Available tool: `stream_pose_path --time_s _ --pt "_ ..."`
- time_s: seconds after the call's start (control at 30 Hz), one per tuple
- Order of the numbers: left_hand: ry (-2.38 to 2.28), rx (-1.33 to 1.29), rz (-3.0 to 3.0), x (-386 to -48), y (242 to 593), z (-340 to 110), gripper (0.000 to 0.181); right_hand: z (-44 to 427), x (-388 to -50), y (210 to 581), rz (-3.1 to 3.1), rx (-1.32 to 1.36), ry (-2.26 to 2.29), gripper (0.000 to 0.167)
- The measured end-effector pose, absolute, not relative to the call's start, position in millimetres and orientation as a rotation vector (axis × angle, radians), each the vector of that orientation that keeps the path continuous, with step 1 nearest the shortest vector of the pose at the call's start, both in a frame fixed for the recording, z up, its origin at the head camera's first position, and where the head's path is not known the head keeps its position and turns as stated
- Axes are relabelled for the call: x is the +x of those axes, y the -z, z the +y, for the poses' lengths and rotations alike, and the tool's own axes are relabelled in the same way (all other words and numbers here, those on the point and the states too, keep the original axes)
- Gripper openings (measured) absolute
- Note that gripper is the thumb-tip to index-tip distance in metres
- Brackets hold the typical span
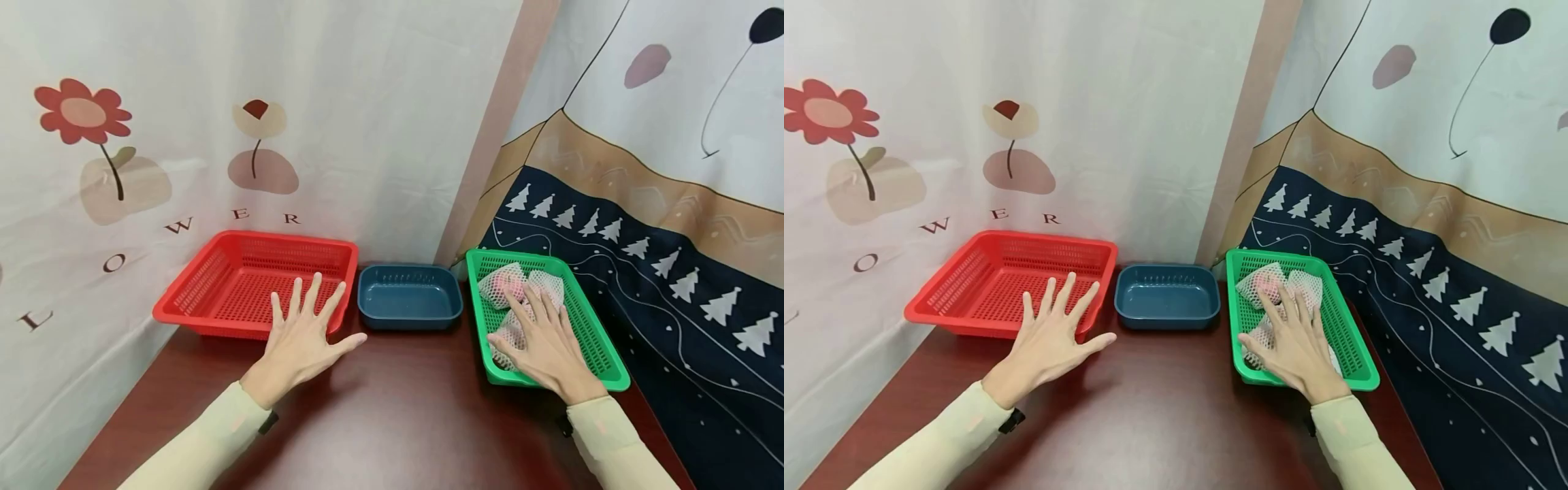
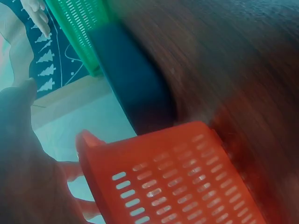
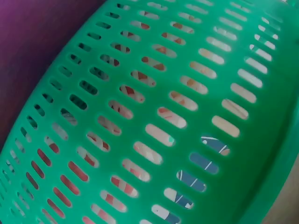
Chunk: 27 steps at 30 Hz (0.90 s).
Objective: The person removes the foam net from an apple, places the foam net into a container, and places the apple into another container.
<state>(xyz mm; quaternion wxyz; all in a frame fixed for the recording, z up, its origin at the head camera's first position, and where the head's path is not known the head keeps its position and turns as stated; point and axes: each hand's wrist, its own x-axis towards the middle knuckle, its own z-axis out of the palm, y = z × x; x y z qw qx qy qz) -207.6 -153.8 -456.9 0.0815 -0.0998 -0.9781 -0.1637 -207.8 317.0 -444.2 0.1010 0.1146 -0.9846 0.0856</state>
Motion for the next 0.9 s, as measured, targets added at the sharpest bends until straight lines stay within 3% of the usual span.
stream_pose_path --time_s 0.9 --pt "0.509 -0.445 -2.892 -205 453 -121 0.106 323 -210 416 -2.977 0.379 -0.191 0.093"
